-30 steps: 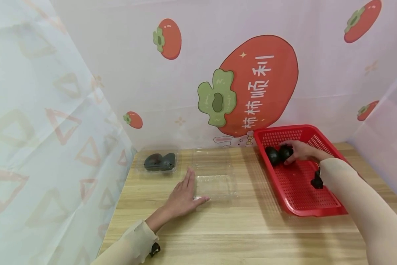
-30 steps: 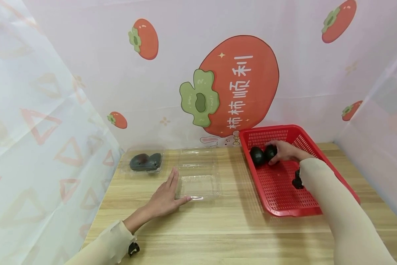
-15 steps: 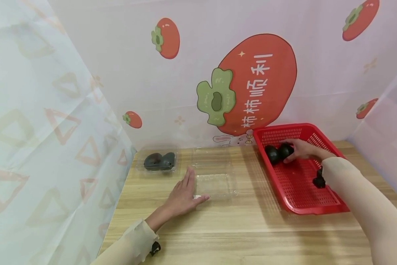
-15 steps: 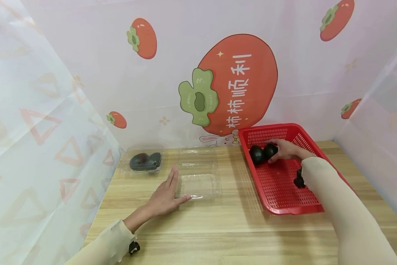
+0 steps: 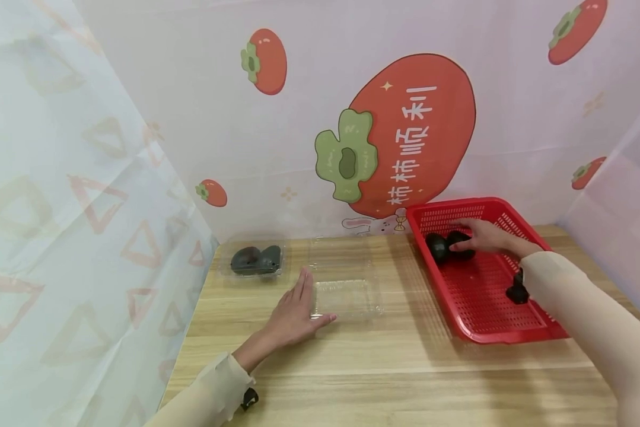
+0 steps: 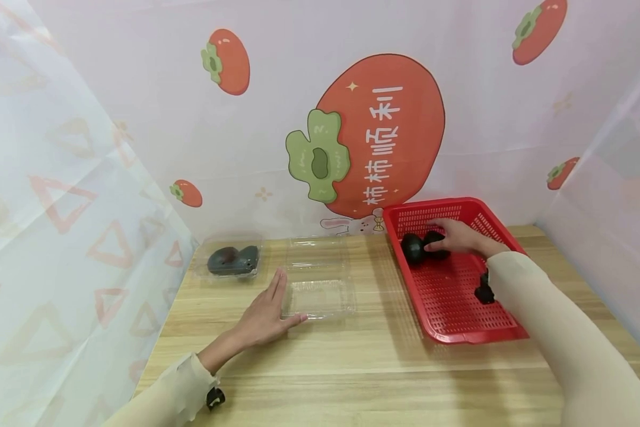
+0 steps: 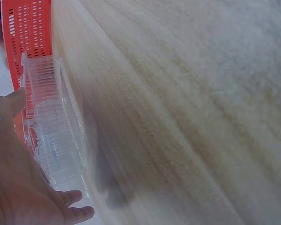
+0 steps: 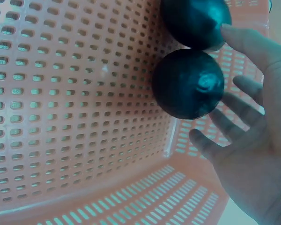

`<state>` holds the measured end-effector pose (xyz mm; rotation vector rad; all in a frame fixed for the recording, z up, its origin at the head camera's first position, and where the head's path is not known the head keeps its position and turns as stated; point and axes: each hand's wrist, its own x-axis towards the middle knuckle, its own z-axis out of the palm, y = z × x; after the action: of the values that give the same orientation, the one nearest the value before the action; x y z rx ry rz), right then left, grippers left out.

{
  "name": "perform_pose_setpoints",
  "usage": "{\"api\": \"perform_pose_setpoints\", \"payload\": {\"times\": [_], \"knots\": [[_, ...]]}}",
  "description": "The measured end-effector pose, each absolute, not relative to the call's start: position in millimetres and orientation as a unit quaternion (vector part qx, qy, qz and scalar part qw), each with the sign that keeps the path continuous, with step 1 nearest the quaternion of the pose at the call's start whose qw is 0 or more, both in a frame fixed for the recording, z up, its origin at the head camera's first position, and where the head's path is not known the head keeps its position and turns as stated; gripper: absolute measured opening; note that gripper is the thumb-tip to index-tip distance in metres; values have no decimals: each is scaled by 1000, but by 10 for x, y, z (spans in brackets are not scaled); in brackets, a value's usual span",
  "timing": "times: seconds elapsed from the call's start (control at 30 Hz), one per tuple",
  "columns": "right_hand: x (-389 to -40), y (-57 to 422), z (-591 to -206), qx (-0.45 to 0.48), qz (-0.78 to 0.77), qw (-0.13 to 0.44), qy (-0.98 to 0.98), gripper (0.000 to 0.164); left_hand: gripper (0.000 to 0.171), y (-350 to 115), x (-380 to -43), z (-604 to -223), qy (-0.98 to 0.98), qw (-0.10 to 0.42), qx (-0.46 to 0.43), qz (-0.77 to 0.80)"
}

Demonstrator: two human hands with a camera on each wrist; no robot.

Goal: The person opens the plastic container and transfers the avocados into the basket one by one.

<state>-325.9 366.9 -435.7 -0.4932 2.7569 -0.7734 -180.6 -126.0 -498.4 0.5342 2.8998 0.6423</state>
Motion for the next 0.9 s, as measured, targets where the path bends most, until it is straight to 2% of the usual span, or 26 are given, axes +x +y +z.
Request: {"api": "perform_pose_setpoints", "payload": {"times": [0.47, 0.9], "knots": [[-3190, 3424, -4181, -201, -248, 39, 947, 60, 112, -1279, -1797, -5002, 961, 48, 177, 209], [-3032, 2986, -3936, -226, -224, -9, 948, 60, 107, -1274, -1803, -4943, 964, 15, 198, 177]]}}
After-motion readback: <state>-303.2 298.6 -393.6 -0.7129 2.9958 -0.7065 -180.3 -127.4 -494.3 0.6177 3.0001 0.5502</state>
